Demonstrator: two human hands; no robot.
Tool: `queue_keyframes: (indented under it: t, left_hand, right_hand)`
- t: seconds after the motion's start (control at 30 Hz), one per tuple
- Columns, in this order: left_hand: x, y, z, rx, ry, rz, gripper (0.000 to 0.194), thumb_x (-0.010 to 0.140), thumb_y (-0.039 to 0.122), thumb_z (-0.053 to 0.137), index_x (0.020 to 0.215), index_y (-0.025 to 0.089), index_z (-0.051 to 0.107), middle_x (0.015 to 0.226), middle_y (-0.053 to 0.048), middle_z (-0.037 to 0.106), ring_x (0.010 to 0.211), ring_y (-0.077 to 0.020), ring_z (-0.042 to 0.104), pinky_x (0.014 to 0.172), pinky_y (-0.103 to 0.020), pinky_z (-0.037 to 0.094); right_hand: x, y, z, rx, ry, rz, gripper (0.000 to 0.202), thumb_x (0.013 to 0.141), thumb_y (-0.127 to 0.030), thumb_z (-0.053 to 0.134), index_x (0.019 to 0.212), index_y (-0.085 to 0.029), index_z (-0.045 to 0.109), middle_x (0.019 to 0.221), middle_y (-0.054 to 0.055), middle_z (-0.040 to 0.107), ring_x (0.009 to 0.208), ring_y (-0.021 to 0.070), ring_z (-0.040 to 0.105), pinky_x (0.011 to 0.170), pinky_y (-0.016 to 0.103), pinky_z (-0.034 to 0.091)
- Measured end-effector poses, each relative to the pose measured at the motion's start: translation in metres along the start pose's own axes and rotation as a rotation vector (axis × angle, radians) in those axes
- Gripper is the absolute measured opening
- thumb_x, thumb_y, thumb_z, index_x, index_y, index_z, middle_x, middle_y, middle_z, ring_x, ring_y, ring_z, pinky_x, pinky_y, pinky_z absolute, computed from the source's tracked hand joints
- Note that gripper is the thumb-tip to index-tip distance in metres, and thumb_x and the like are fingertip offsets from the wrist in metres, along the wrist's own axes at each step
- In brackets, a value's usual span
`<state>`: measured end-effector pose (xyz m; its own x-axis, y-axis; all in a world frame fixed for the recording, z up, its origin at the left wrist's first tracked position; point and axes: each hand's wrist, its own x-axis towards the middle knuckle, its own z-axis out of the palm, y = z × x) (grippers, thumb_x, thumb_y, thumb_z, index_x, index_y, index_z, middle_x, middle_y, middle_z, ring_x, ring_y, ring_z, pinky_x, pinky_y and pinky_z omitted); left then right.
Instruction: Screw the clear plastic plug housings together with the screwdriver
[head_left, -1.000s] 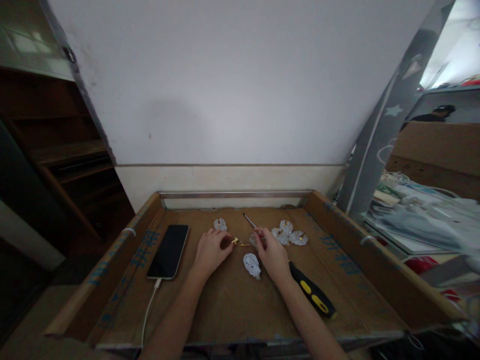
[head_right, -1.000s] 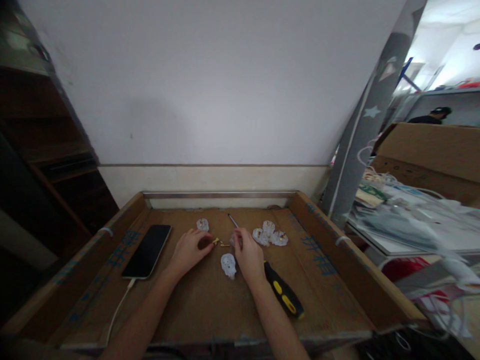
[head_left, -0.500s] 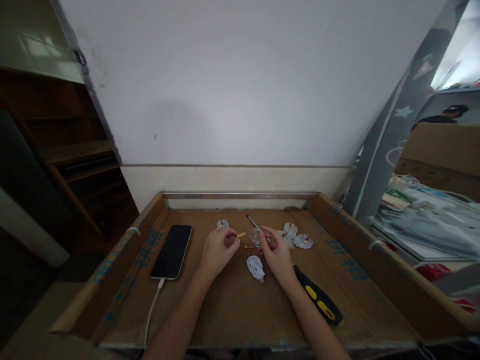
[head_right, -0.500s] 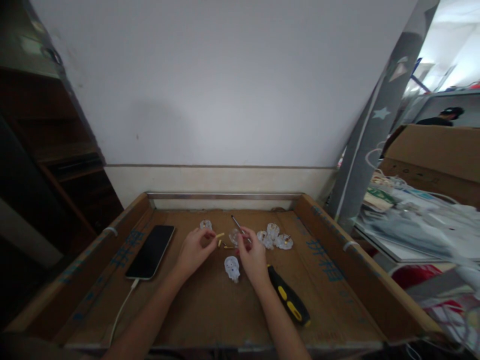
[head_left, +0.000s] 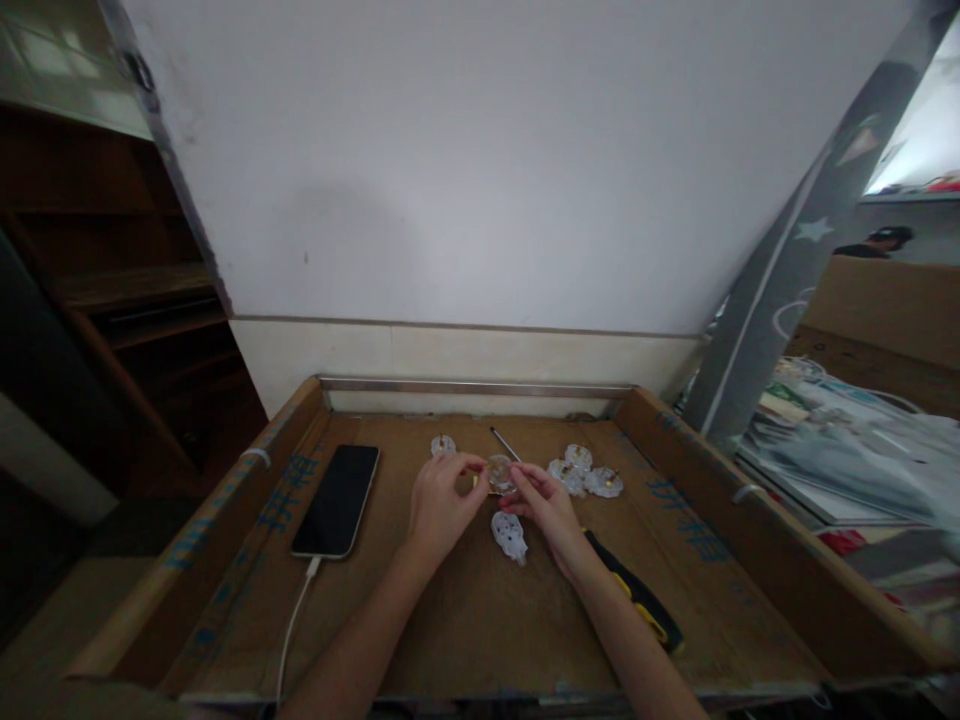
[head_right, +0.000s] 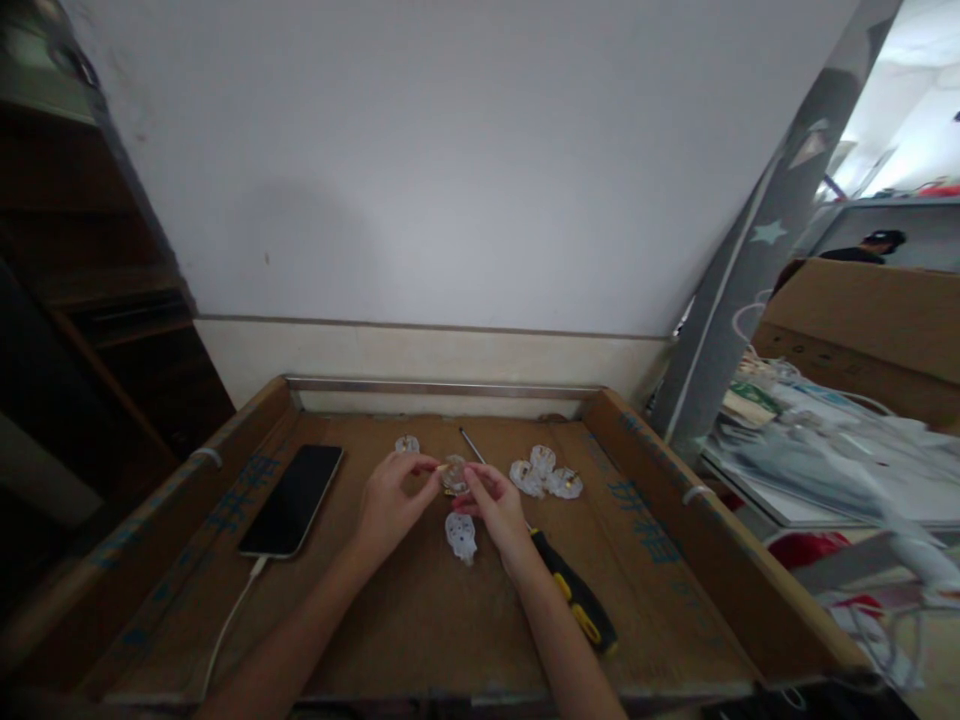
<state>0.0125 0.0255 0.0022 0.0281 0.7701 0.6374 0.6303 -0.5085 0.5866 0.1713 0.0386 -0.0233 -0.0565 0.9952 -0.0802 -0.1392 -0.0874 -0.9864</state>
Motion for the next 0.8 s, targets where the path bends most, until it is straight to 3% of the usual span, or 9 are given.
queue_keyframes:
  t: [0.17, 0.33, 0.57, 0.8]
  left_hand:
    - [0.001, 0.002, -0.004, -0.027, -0.001, -0.045, 0.005, 0.077, 0.016, 0.061, 0.078, 0.020, 0.063, 0.076, 0.001, 0.067, 0.069, -0.0141, 0.058, 0.069, -0.026, 0.045]
    - [-0.001, 0.002, -0.004, 0.013, -0.029, -0.008, 0.004, 0.079, 0.019, 0.060, 0.080, 0.020, 0.063, 0.076, 0.000, 0.067, 0.071, -0.0147, 0.058, 0.071, -0.027, 0.045]
    - [-0.002, 0.002, -0.001, 0.024, -0.057, 0.010, 0.004, 0.080, 0.020, 0.060, 0.082, 0.021, 0.063, 0.079, 0.000, 0.067, 0.074, -0.0156, 0.060, 0.072, -0.028, 0.045]
    - [-0.003, -0.002, 0.001, 0.004, -0.061, 0.046, 0.004, 0.081, 0.022, 0.060, 0.084, 0.021, 0.063, 0.079, -0.001, 0.067, 0.076, -0.0163, 0.060, 0.072, -0.029, 0.046]
  right_hand:
    - [-0.003, -0.001, 0.002, 0.033, -0.018, 0.010, 0.018, 0.087, -0.024, 0.055, 0.099, -0.011, 0.056, 0.080, 0.000, 0.060, 0.061, 0.0073, 0.058, 0.056, 0.022, 0.052]
    - [-0.006, -0.004, 0.003, 0.057, -0.026, 0.000, 0.023, 0.083, -0.028, 0.060, 0.099, -0.011, 0.055, 0.080, 0.000, 0.062, 0.058, 0.0076, 0.059, 0.054, 0.022, 0.053]
    - [-0.008, -0.009, 0.006, 0.074, -0.031, 0.000, 0.054, 0.057, -0.050, 0.076, 0.096, -0.017, 0.060, 0.074, 0.000, 0.062, 0.048, 0.0110, 0.059, 0.046, 0.025, 0.052]
    - [-0.010, -0.010, 0.007, 0.068, -0.061, 0.023, 0.053, 0.057, -0.051, 0.075, 0.096, -0.017, 0.061, 0.072, 0.000, 0.061, 0.045, 0.0104, 0.058, 0.038, 0.021, 0.047]
